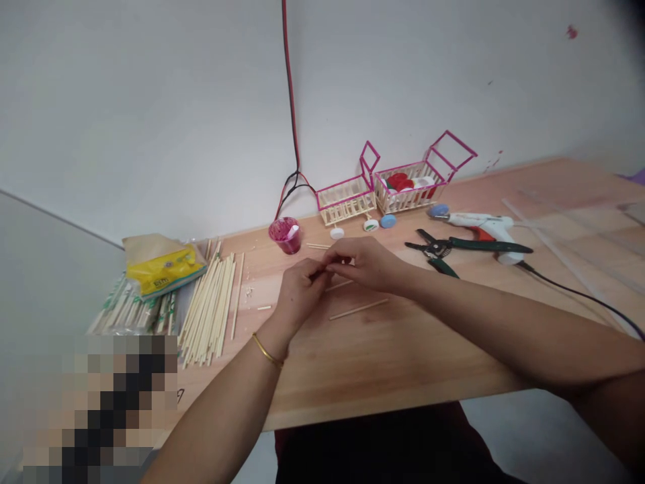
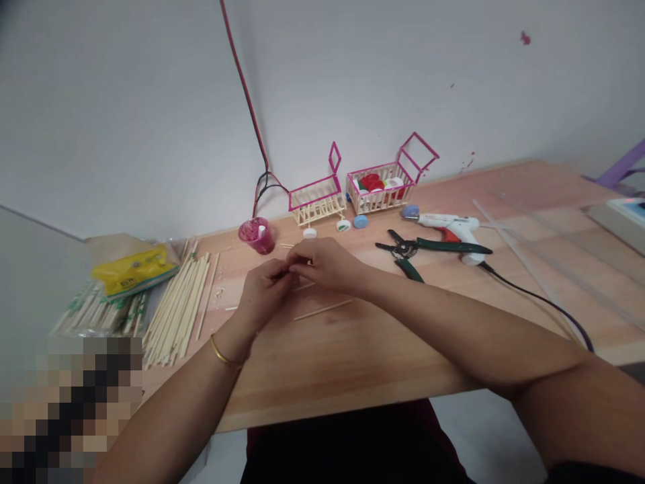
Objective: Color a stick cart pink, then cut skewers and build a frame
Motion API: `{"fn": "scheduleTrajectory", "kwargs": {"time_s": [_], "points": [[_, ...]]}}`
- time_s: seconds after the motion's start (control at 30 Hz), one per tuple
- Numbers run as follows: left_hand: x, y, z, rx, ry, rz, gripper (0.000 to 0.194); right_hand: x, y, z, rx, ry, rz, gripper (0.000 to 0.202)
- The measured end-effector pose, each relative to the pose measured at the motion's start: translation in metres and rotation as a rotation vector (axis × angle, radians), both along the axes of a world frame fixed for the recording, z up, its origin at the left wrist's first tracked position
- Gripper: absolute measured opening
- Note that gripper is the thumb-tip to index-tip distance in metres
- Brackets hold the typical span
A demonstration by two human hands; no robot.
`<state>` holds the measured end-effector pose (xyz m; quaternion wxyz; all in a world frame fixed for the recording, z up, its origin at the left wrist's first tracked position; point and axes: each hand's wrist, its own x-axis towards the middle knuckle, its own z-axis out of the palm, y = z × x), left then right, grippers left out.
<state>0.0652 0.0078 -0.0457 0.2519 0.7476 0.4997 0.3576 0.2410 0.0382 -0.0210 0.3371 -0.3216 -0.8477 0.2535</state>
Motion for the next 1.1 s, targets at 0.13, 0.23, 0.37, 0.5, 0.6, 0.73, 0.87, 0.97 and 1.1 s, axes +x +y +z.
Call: {"fn": "scheduleTrajectory", "kwargs": {"time_s": [0.13, 0.23, 0.37, 0.5, 0.6, 0.73, 0.87, 0.97, 1.1], "points": [[0.0, -0.001, 0.0, -0.016, 0.011, 0.014, 0.016, -0.001, -0.001, -0.001, 0.007, -0.011, 0.0, 0.01], [0.0, -0.002, 0.001, -0.01, 0.005, 0.035, 0.017, -0.002, -0.003, 0.0, 0.003, 0.027, 0.016, 0.01], [0.001, -0.003, 0.001, -0.03, 0.0, 0.047, 0.014, -0.003, -0.003, -0.001, -0.019, 0.049, 0.027, 0.009], [0.003, -0.002, 0.005, -0.097, -0.106, 0.052, 0.015, -0.003, -0.001, 0.0, -0.1, 0.103, 0.005, 0.006], [0.001, -0.001, 0.009, -0.231, -0.334, 0.031, 0.016, -0.001, 0.001, 0.003, -0.369, 0.287, -0.033, 0.01], [-0.002, -0.001, 0.013, -0.494, -0.636, -0.035, 0.026, 0.001, 0.003, 0.004, -0.804, 0.484, -0.063, 0.02], [-0.001, -0.005, 0.016, -0.668, -0.76, -0.101, 0.028, 0.002, 0.005, -0.001, -1.096, 0.582, -0.04, 0.023], [0.0, -0.007, 0.019, -0.733, -0.812, -0.093, 0.029, 0.002, 0.005, -0.002, -1.195, 0.607, -0.006, 0.022], [0.002, -0.008, 0.022, -0.783, -0.84, -0.093, 0.027, 0.003, 0.004, -0.001, -1.249, 0.617, 0.011, 0.02]]}}
